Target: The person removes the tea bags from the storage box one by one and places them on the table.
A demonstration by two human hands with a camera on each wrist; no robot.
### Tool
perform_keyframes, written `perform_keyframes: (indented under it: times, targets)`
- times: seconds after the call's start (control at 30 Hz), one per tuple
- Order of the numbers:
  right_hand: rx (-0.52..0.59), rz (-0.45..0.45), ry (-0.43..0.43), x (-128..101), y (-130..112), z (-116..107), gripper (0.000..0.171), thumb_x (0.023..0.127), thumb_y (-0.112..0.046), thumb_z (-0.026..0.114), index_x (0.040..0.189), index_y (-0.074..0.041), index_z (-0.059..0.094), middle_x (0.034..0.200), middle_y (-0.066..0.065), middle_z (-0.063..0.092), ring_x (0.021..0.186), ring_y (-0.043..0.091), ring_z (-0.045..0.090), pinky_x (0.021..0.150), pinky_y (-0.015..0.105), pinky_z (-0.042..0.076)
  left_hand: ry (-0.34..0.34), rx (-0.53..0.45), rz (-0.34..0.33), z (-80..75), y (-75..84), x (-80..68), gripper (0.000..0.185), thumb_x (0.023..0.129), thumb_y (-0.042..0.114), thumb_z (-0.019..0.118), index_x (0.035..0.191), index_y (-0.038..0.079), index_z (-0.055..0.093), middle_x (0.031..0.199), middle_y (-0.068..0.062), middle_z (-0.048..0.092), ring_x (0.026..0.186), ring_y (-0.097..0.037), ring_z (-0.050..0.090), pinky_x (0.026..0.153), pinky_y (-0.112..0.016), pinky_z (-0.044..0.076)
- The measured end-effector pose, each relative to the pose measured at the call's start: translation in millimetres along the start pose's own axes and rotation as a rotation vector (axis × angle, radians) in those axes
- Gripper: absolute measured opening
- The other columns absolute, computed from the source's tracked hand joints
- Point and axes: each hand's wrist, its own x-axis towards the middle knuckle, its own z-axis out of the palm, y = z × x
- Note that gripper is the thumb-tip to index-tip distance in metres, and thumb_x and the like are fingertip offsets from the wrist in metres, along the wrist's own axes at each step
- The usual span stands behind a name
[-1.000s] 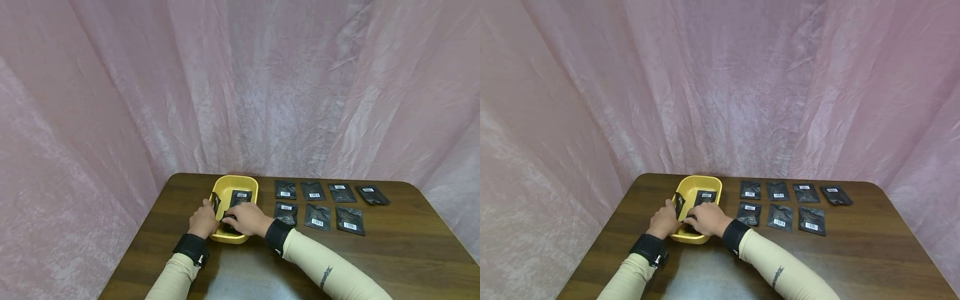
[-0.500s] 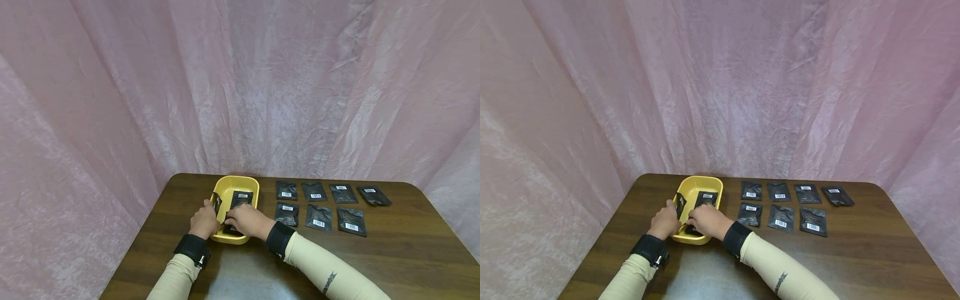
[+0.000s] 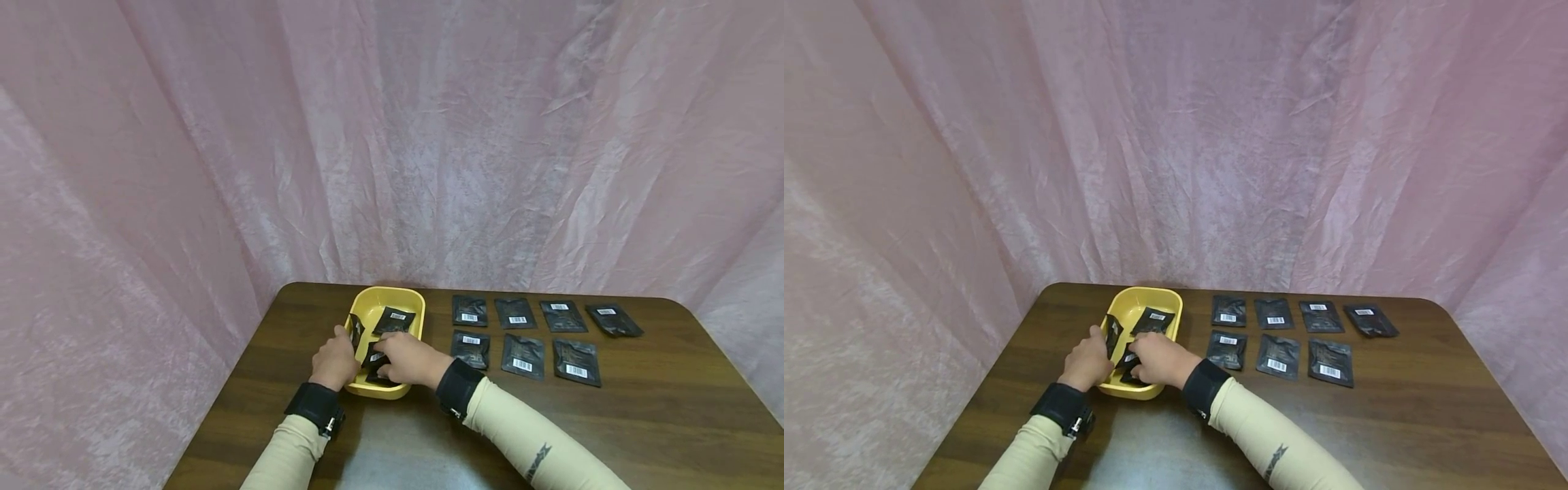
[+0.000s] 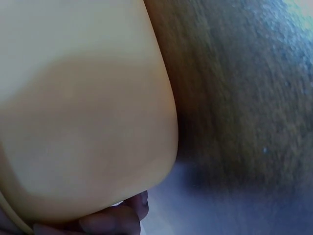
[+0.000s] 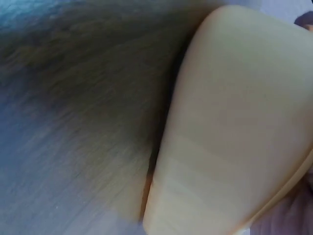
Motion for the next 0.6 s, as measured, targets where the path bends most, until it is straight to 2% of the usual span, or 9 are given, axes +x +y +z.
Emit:
perform_keyframes:
  times: [0.27, 0.43, 0.6]
  targets:
    - [-0.017, -0.051, 0.088, -2.9, 0.9, -3.5, 0.024, 0.093, -0.005, 0.073, 0.117, -0.007, 0.079, 0.115, 0.005, 0.074, 0.106, 0.018, 0.072, 0.094, 0.032, 0.06, 0.012, -0.009, -0.002, 1.0, -0.4, -0.7, 0.053, 0.086, 0.012, 0.08, 0.125, 0.001, 0.045, 0.101, -0.023, 0.069, 0.087, -0.036, 0.069, 0.077, -0.054, 0.055]
    - [0.002, -0.074, 0.142, -6.5, 1.2, -9.2, 0.019, 0.097, -0.005, 0.069, 0.112, -0.008, 0.08, 0.117, 0.004, 0.076, 0.108, 0.017, 0.074, 0.095, 0.031, 0.06, 0.007, -0.018, -0.008, 1.5, -1.2, 0.0, 0.053, 0.086, 0.013, 0.08, 0.124, 0.001, 0.045, 0.099, -0.022, 0.068, 0.084, -0.035, 0.067, 0.075, -0.052, 0.054]
    - [0.068, -0.067, 0.21, -12.7, 4.2, -21.9, 0.019, 0.102, -0.009, 0.068, 0.117, -0.007, 0.079, 0.118, 0.003, 0.077, 0.112, 0.017, 0.074, 0.099, 0.033, 0.06, -0.002, -0.015, -0.012, 2.3, -1.5, 1.1, 0.054, 0.086, 0.014, 0.081, 0.124, 0.001, 0.045, 0.1, -0.022, 0.068, 0.084, -0.035, 0.067, 0.077, -0.053, 0.054]
